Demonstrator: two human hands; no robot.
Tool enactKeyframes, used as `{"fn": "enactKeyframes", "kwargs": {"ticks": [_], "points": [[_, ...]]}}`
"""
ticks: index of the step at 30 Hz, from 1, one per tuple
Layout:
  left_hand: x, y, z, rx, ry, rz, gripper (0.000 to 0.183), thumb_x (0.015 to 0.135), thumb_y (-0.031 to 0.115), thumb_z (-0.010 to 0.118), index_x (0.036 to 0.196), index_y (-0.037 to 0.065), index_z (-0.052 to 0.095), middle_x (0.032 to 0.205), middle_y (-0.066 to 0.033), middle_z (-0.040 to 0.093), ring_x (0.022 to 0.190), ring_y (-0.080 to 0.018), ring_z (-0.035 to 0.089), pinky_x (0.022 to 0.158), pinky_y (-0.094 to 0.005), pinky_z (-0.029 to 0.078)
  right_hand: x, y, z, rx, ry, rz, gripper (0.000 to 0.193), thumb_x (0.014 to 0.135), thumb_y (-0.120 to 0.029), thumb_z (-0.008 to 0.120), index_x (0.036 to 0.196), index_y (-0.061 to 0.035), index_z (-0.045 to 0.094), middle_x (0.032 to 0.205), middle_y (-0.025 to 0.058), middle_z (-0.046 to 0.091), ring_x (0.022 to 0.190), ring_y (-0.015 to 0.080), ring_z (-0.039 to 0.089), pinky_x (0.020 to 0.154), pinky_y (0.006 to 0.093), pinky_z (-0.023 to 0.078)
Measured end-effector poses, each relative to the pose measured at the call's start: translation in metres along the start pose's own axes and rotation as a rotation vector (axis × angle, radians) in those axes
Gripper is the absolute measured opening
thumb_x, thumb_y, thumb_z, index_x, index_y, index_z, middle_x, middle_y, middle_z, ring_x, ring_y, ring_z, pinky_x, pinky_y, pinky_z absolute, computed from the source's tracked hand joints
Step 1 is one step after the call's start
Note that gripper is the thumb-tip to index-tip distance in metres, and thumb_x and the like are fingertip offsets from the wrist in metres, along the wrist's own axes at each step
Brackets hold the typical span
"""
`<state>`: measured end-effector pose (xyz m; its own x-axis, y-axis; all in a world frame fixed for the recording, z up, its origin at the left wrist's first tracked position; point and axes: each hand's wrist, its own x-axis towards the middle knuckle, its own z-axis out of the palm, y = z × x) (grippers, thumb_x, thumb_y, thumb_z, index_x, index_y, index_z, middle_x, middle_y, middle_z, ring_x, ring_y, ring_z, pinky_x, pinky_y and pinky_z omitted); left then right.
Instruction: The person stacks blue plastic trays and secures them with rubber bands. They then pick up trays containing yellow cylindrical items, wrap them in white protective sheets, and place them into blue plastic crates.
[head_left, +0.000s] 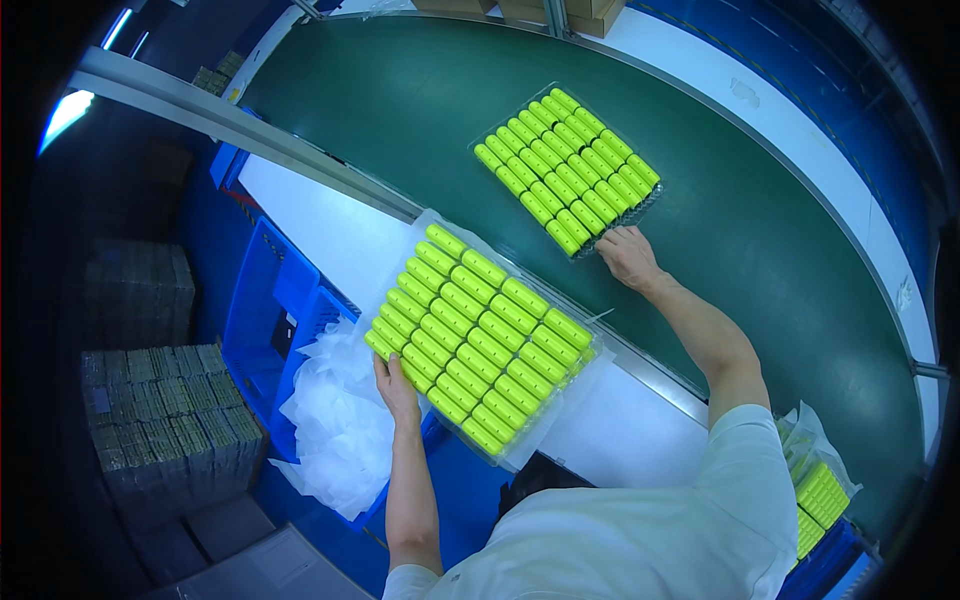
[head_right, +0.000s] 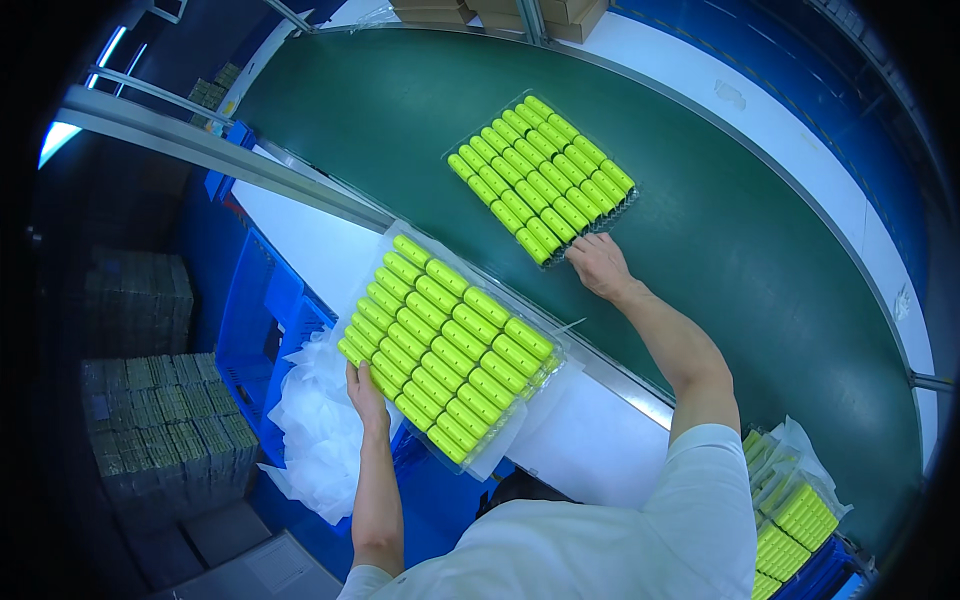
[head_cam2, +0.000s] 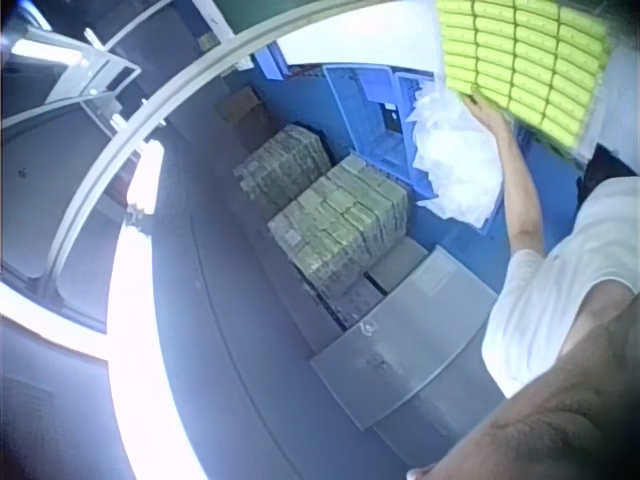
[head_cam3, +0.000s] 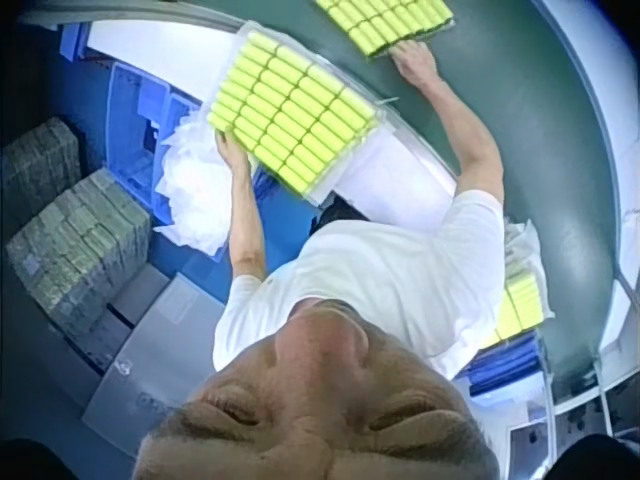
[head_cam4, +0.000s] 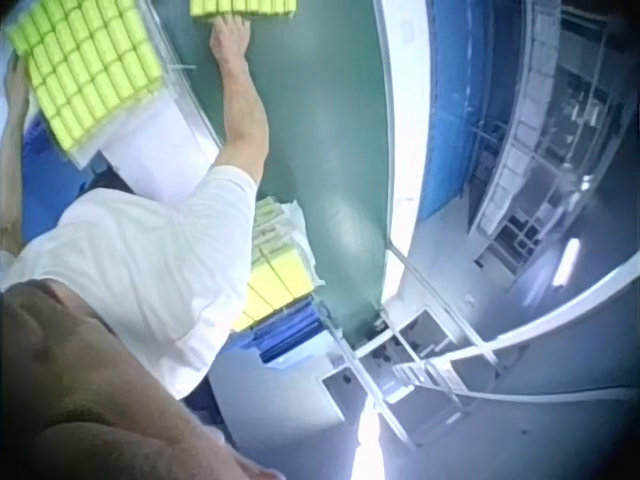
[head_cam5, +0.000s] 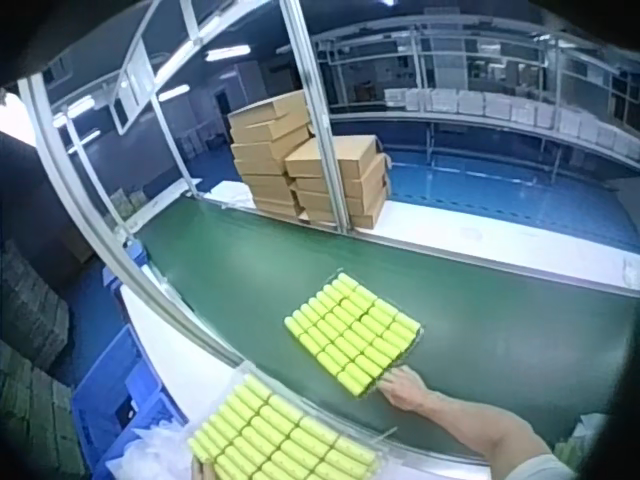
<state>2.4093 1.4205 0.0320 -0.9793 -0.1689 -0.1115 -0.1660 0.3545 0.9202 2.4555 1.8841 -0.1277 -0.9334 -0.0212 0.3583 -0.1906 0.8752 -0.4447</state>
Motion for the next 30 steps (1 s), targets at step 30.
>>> {"fn": "enactKeyframes", "kwargs": {"ticks": [30], "points": [[0.147,-0.014,-0.114,0.321,0.081,0.294,0.072,0.086,0.042,0.071,0.14,-0.002,0.051,0.136,-0.0248,0.058,0.123,-0.0386,0.057,0.105,-0.0454,0.044,-0.243,-0.121,-0.104,0.058,0.049,0.803,0.033,0.085,-0.012,0.06,0.114,0.0036,0.066,0.115,0.0183,0.063,0.108,0.0355,0.06,0.094,0.0417,0.046]]}}
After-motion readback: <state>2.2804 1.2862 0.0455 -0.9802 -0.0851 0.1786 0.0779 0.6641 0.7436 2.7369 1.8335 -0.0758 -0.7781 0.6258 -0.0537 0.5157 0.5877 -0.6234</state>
